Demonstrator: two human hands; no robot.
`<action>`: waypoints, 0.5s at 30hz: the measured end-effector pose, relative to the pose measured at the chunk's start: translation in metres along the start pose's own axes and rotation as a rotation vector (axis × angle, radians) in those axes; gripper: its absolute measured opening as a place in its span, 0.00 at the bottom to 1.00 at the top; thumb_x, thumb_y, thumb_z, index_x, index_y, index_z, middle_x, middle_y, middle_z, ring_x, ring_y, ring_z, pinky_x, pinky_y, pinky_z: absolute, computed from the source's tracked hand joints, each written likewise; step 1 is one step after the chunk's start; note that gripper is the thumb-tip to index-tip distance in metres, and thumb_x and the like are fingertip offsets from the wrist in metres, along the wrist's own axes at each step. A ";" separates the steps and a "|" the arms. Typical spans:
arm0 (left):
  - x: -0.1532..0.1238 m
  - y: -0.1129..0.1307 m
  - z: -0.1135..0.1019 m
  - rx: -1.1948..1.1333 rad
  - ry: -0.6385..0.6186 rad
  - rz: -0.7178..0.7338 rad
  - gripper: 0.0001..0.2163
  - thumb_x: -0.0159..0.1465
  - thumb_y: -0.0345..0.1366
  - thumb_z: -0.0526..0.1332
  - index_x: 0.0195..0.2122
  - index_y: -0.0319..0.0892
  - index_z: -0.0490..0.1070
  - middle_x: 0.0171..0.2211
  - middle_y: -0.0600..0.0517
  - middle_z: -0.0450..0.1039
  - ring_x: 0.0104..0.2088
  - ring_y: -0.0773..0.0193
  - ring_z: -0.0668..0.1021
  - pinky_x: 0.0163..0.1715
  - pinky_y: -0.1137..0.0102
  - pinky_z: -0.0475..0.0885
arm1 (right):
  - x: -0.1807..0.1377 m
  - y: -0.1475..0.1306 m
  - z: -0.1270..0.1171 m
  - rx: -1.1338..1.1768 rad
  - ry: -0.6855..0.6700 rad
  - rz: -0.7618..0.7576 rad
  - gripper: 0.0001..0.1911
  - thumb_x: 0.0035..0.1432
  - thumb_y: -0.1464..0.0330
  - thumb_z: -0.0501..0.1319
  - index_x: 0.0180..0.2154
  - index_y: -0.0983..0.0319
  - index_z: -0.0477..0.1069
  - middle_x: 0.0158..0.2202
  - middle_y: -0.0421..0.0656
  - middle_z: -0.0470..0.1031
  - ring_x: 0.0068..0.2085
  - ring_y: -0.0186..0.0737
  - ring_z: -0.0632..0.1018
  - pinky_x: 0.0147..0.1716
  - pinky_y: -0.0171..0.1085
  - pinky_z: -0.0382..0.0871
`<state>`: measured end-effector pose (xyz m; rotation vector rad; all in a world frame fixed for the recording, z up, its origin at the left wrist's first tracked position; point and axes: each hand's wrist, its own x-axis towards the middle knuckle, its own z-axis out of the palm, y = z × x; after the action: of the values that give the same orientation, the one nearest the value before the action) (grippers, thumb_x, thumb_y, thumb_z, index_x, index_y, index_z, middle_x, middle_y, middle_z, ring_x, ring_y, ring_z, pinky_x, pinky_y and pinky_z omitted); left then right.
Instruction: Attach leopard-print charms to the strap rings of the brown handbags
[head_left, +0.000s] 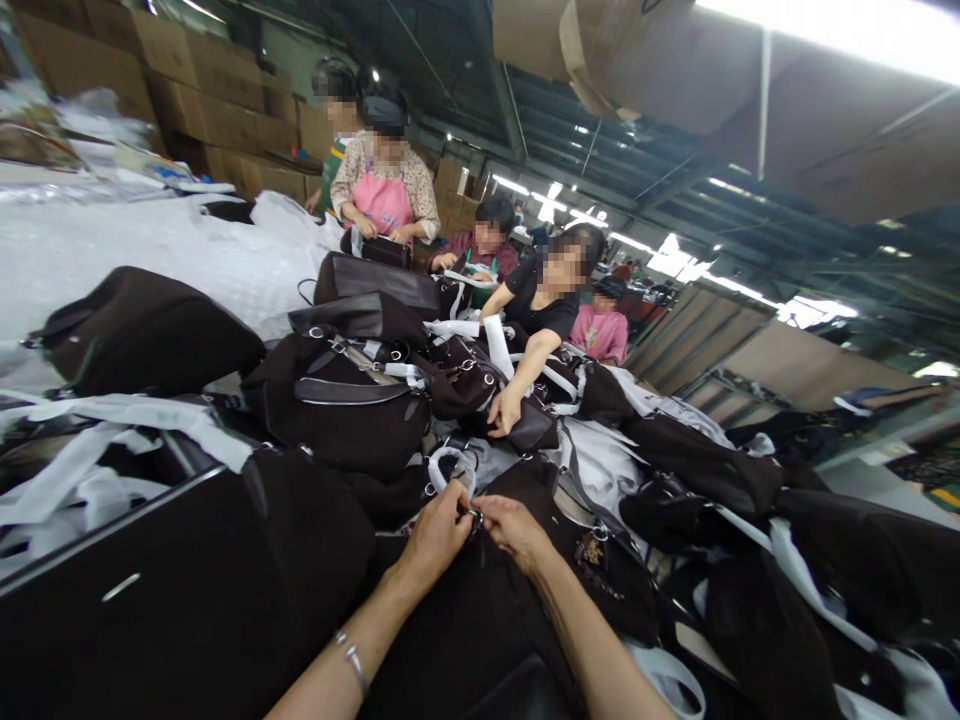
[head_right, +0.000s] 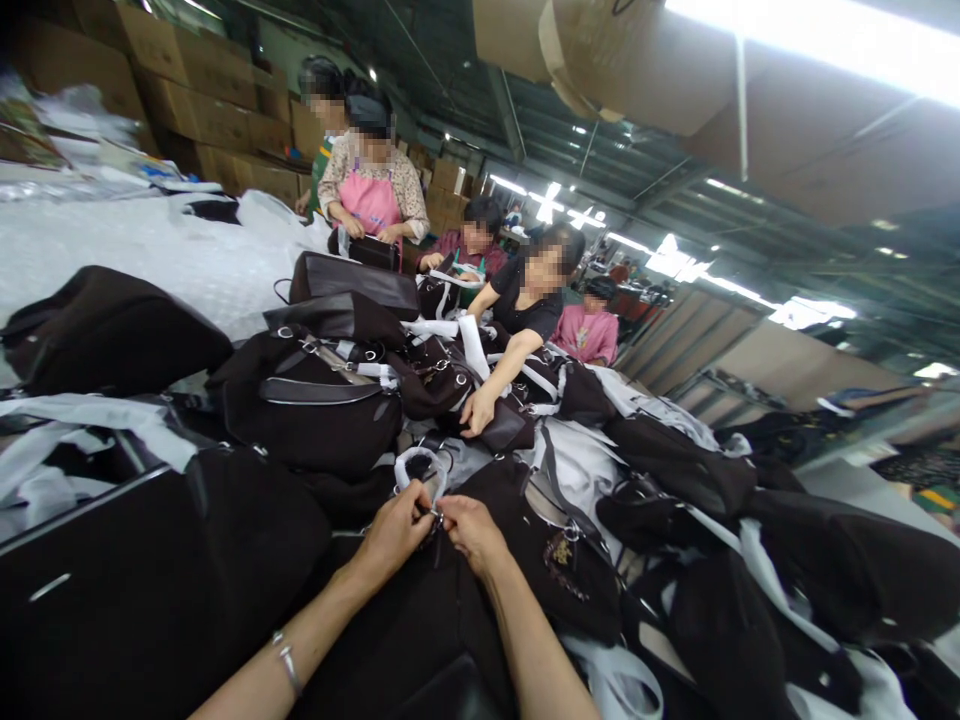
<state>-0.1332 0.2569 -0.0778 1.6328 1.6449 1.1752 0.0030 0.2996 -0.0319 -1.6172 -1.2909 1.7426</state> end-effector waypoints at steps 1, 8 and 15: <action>-0.001 0.000 0.000 0.004 0.013 0.010 0.08 0.58 0.24 0.57 0.35 0.44 0.65 0.29 0.56 0.71 0.29 0.67 0.74 0.34 0.72 0.68 | 0.000 -0.001 0.000 -0.015 0.004 -0.013 0.11 0.54 0.65 0.62 0.36 0.66 0.73 0.15 0.29 0.61 0.12 0.22 0.51 0.14 0.30 0.38; -0.003 0.000 -0.008 -0.038 0.153 0.152 0.04 0.62 0.29 0.57 0.37 0.44 0.65 0.34 0.53 0.74 0.33 0.66 0.77 0.37 0.71 0.73 | -0.003 -0.023 -0.005 -0.184 -0.044 -0.120 0.10 0.52 0.65 0.64 0.35 0.64 0.79 0.18 0.33 0.66 0.14 0.23 0.56 0.14 0.31 0.41; -0.005 0.003 -0.011 -0.032 0.177 0.233 0.04 0.64 0.28 0.56 0.39 0.44 0.65 0.37 0.51 0.74 0.36 0.66 0.78 0.39 0.71 0.74 | -0.004 -0.047 -0.010 -0.386 -0.069 -0.273 0.10 0.49 0.66 0.65 0.34 0.63 0.82 0.22 0.37 0.73 0.21 0.27 0.63 0.21 0.30 0.51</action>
<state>-0.1401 0.2496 -0.0713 1.7804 1.5614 1.4922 0.0003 0.3222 0.0110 -1.4906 -1.8748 1.4584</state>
